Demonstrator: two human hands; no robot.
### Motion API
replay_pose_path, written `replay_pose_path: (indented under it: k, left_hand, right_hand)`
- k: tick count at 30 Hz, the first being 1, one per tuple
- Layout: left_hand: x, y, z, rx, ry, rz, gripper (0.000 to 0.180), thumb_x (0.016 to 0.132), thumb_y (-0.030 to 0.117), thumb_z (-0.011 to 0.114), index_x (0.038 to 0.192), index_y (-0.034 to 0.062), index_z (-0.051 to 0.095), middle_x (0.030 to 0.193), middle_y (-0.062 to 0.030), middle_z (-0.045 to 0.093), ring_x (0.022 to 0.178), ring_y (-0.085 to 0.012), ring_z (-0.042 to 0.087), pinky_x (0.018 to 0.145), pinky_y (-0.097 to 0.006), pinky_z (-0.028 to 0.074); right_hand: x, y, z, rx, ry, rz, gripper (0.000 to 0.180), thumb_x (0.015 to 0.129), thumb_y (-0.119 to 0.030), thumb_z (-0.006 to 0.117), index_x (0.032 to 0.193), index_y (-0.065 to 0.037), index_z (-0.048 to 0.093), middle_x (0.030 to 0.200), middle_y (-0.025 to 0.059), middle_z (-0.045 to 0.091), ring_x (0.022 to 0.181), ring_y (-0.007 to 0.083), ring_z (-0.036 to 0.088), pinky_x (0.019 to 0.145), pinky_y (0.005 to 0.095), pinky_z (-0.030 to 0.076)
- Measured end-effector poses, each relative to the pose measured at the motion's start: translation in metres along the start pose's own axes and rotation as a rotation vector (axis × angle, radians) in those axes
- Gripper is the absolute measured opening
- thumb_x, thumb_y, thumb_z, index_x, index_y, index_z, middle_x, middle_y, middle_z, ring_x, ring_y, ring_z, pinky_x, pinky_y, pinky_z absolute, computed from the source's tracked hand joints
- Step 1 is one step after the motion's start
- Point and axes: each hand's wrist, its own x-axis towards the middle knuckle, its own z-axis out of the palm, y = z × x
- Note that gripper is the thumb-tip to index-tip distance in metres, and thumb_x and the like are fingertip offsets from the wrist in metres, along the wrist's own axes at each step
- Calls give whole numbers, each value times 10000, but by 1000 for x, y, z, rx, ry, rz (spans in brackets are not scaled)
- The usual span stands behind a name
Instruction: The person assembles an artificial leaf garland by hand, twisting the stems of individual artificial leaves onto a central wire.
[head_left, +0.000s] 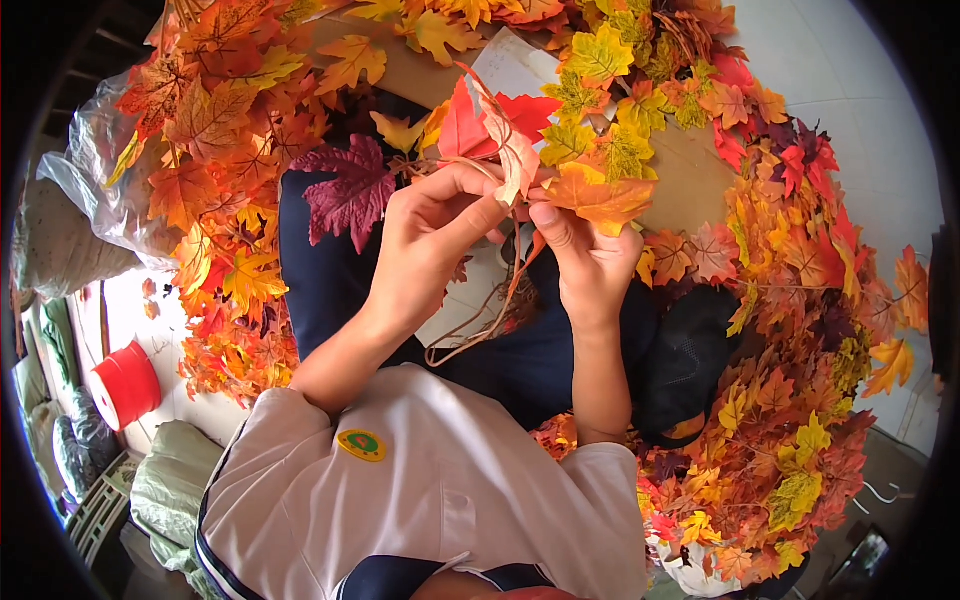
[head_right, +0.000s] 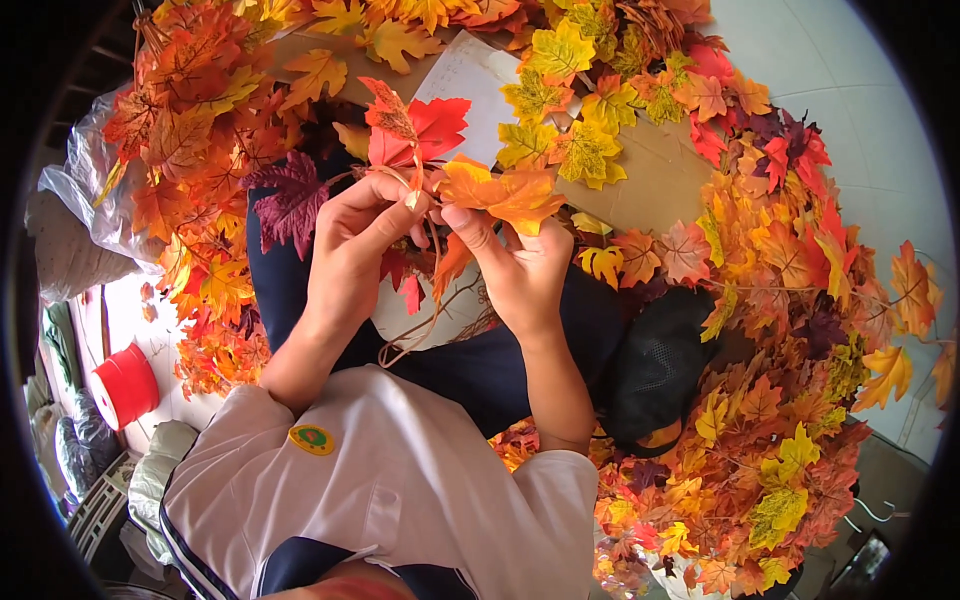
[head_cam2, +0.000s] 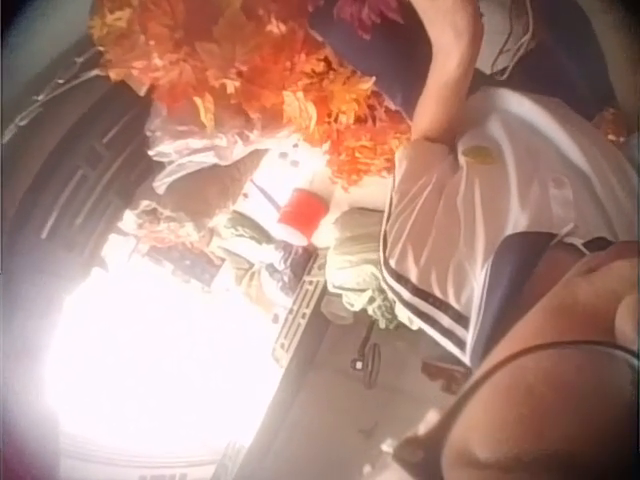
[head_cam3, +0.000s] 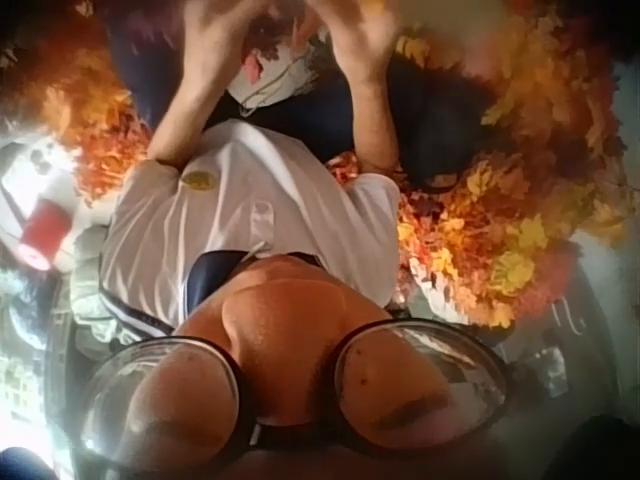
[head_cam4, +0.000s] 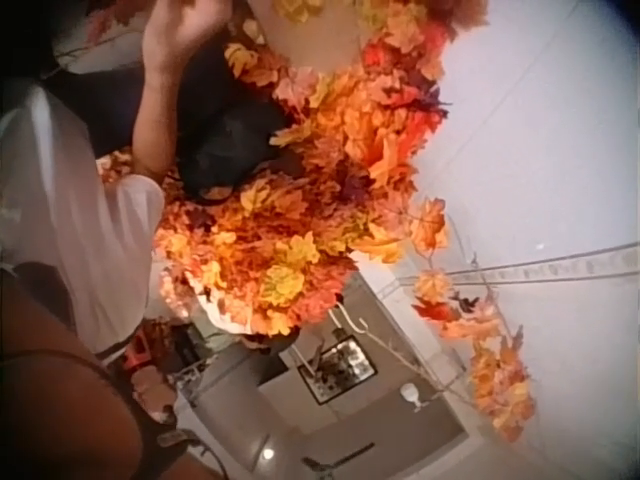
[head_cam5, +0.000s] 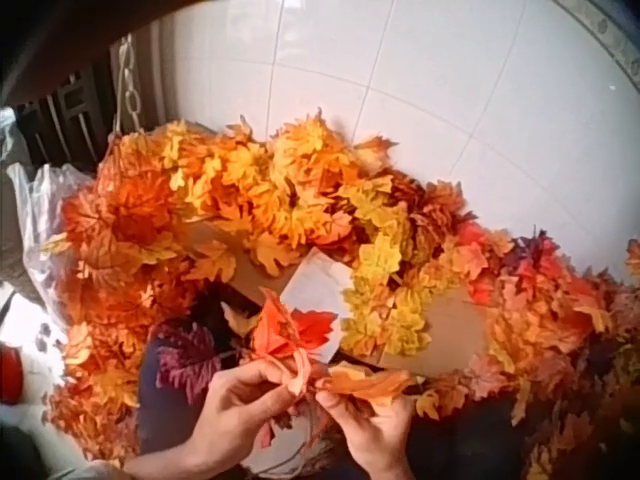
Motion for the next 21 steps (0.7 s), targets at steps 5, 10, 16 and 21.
replay_pose_path:
  k: [5,10,16,21]
  left_hand:
    - [-1,5,5,-126,-3,2,79,912,75,604,924,-2,619,972,-58,631,764,-113,627,656,-239,488]
    - [0,1,1,-142,-24,31,81,910,61,606,932,-17,611,950,-64,627,791,-132,644,667,-255,501]
    - [-1,0,-1,-157,-41,36,62,904,36,611,924,-22,611,944,-66,630,778,-121,638,672,-250,503]
    - [-2,1,-5,-97,-43,39,81,903,46,627,942,-25,618,938,-55,629,791,-107,634,678,-241,500]
  right_hand:
    - [-3,5,3,47,5,25,216,861,-17,687,1059,48,632,1030,126,675,818,129,623,741,264,516]
    - [0,2,9,59,2,33,201,868,-6,672,1054,55,625,1049,140,670,803,130,621,694,264,540]
    - [-2,4,10,73,11,16,205,869,-7,671,1060,52,625,1045,138,672,800,127,624,696,253,534]
    - [0,7,12,-252,13,-247,182,850,-25,699,1014,43,659,968,97,685,779,130,628,707,244,490]
